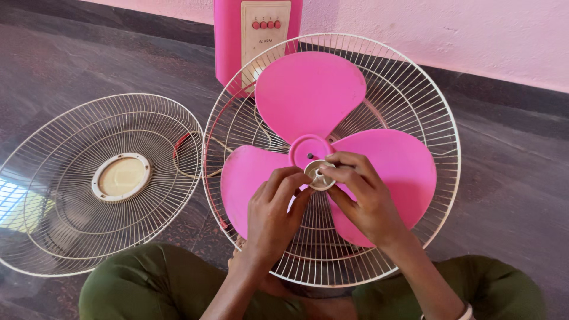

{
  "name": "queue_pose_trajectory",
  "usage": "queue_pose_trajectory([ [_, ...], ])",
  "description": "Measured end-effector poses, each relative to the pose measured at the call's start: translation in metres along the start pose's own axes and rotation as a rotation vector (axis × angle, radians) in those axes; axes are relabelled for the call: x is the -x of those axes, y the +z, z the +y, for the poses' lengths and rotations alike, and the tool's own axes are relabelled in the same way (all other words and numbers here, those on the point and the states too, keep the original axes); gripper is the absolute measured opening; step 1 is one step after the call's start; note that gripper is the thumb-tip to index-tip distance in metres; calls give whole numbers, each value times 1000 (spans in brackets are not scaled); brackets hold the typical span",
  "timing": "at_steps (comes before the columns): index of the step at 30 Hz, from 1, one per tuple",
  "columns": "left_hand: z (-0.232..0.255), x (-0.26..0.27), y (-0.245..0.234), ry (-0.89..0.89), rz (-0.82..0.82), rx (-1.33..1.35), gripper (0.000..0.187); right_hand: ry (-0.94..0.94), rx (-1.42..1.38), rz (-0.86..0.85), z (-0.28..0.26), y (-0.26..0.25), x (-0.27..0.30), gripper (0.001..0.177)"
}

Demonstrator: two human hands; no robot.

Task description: The person removes the central cap and fan blades from a pink electric fan, then reattaches the blades to the motor shaft. The person works by hand, handling the fan blades and cap while sitting on the floor.

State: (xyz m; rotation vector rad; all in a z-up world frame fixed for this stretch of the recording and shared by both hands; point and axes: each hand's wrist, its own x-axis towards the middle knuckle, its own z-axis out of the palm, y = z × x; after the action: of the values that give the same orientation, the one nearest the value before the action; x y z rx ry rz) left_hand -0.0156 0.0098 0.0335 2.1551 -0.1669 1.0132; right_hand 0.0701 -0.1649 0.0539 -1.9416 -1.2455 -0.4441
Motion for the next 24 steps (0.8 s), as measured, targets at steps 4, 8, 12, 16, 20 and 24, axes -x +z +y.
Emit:
queue_pose_trajectory([
  [4,1,0,-3,57,-2,-31,23,-23,-3,22,-4,-1,4,44],
  [8,2,-1,-9,86,-11,-84,23,19,-161,31,-9,0,5,48],
  [12,5,-2,-11,93,5,-89,24,81,-305,33,-12,-1,7,48],
  [16,6,-1,-11,75,-12,-48,25,168,-354,27,-13,-2,11,45],
  [20,7,-1,-11,132,-17,-71,28,232,-471,38,-13,-2,15,48],
  [24,9,0,-12,148,-35,-63,32,312,-498,49,-15,-2,21,54],
])
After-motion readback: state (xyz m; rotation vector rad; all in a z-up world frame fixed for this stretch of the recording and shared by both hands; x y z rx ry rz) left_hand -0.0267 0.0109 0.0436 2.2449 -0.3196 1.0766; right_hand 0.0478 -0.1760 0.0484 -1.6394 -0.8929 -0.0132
